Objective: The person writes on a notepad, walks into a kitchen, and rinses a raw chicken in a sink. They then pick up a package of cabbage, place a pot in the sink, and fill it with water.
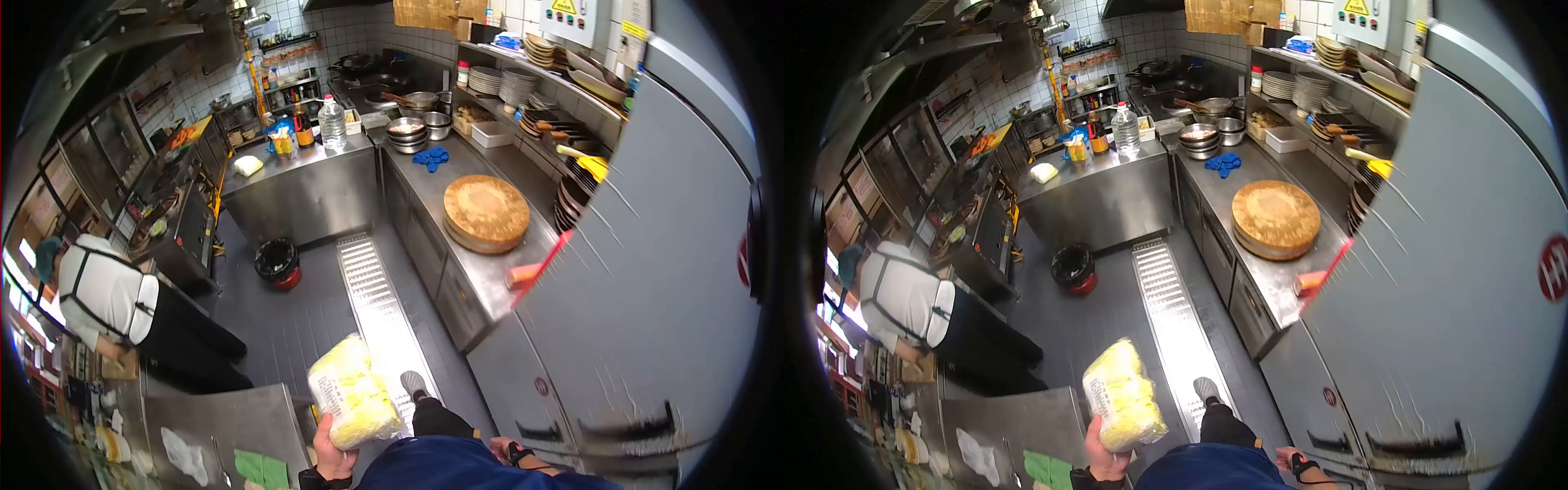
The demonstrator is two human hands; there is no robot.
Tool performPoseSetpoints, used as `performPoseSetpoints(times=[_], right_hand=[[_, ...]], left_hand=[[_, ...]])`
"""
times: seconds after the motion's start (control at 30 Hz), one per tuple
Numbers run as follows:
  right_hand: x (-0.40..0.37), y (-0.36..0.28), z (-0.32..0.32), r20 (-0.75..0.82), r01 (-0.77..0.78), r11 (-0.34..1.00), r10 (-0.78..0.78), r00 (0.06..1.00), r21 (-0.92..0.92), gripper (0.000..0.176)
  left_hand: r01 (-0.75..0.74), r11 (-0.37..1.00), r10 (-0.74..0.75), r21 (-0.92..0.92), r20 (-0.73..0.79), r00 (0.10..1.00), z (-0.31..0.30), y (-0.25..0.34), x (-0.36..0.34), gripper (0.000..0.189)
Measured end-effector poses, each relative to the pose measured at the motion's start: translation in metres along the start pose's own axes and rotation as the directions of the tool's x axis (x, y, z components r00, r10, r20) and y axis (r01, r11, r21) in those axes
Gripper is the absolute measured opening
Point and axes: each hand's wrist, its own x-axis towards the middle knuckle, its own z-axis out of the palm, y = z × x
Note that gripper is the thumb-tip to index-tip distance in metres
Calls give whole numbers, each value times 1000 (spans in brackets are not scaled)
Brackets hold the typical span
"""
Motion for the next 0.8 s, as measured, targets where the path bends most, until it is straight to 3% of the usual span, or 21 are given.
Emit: performPoseSetpoints(times=[0.03, 0.13, 0.17, 0.2, 0.27, 0.33, 0.4, 0.47, 0.53, 0.57, 0.6, 0.63, 0.67, 0.7, 0.73, 0.77, 0.8], right_hand=[[10, -35, 18, 18, -27, 997, 28, 999, -67, 52], [19, -185, 77, -1, 6, 973, -6, 1000, -231, 41], [41, -238, 94, 88, 60, 961, -37, 995, -271, 37], [61, -285, 117, 184, 119, 944, -64, 981, -306, 33], [38, -397, 180, 303, 408, 844, -311, 901, -347, 28], [85, -500, 223, 550, 673, 568, -405, 730, -474, 32], [31, -571, 307, 264, 518, 765, -446, 855, -383, 41], [67, -631, 359, 364, 582, 764, -477, 800, -278, 50], [53, -665, 417, 338, 588, 724, -486, 806, -360, 47], [56, -675, 443, 359, 607, 709, -495, 791, -360, 48], [59, -684, 469, 381, 627, 693, -505, 775, -357, 49], [64, -684, 488, 413, 641, 679, -501, 760, -357, 45], [79, -683, 502, 457, 644, 668, -472, 754, -373, 37], [87, -677, 516, 489, 621, 697, -427, 761, -358, 29], [106, -669, 518, 584, 620, 715, -365, 726, -324, 24], [134, -657, 514, 686, 577, 768, -263, 678, -276, 30], [145, -649, 529, 945, 777, 626, -288, 153, 66, 27]], left_hand=[[-39, 999, 40, 16, -68, 997, -2, 4, 24, 61], [-48, 993, 46, -109, -19, 999, 12, 36, 74, 55], [-52, 999, 49, -1, -365, 930, 34, 48, 80, 46], [-92, 996, 80, -13, -388, 918, 32, 56, 97, 46], [-158, 987, 145, -32, -257, 956, 16, 68, 131, 59], [-202, 978, 173, -58, -318, 932, 21, 86, 150, 57], [-230, 970, 186, -82, -363, 913, 15, 101, 168, 56], [-294, 956, 285, -17, -206, 936, -2, 118, 187, 46], [-327, 939, 294, -106, -246, 924, -1, 142, 211, 46], [-318, 912, 389, 260, -294, 873, 3, 156, 221, 44], [-242, 770, 490, 590, -304, 817, 3, 172, 236, 42], [-256, 771, 502, 584, -308, 808, -2, 189, 254, 42], [-341, 923, 384, 177, -429, 818, -8, 209, 274, 44], [-385, 886, 229, -259, -479, 847, -15, 231, 294, 47], [-393, 882, 236, -260, -477, 846, -23, 251, 316, 47], [-394, 912, 304, -112, -460, 834, -33, 265, 336, 48], [-389, 920, 367, 39, -433, 824, -42, 283, 357, 52]])
